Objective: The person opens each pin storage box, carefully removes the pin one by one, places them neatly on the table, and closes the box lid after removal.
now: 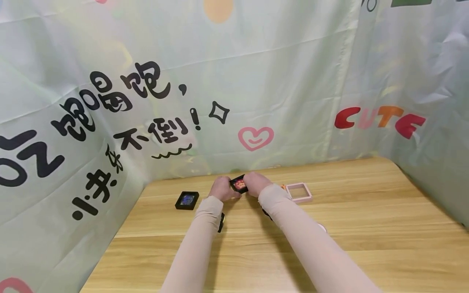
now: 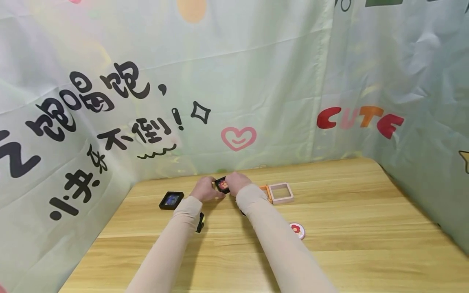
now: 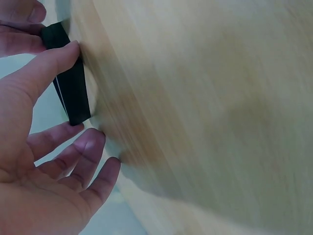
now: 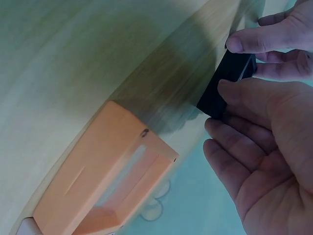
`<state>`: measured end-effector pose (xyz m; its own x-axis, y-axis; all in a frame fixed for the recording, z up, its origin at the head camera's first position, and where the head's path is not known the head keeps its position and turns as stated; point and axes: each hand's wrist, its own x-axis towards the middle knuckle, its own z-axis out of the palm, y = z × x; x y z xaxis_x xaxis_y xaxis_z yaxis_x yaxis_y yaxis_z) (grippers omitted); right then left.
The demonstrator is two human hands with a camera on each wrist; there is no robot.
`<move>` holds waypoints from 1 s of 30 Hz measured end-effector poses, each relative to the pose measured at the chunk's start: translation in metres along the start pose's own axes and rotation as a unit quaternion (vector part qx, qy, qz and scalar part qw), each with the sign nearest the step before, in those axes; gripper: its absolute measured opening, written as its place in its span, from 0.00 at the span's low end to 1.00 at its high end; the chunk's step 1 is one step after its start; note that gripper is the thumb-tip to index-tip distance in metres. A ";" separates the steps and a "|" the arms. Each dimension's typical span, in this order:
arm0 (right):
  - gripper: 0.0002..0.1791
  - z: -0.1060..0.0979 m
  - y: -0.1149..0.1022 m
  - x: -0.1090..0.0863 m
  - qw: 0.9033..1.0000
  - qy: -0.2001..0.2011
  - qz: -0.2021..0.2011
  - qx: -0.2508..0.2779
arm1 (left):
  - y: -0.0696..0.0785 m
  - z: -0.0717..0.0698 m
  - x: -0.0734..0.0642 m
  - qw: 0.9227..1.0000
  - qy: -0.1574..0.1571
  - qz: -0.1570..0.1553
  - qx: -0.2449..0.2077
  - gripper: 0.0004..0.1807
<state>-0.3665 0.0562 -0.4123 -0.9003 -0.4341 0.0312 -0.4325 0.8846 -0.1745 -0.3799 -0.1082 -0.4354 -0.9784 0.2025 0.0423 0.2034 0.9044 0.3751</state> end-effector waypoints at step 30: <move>0.06 -0.002 -0.012 -0.004 0.999 -0.007 0.018 -0.026 | 0.008 -0.006 -0.006 1.000 -0.007 -0.009 -0.004 0.28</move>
<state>-0.3582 0.0479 -0.4082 -0.9146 -0.4042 0.0115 -0.4024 0.9070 -0.1244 -0.3728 -0.1040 -0.4274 -0.9811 0.1922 0.0218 0.1858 0.9052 0.3823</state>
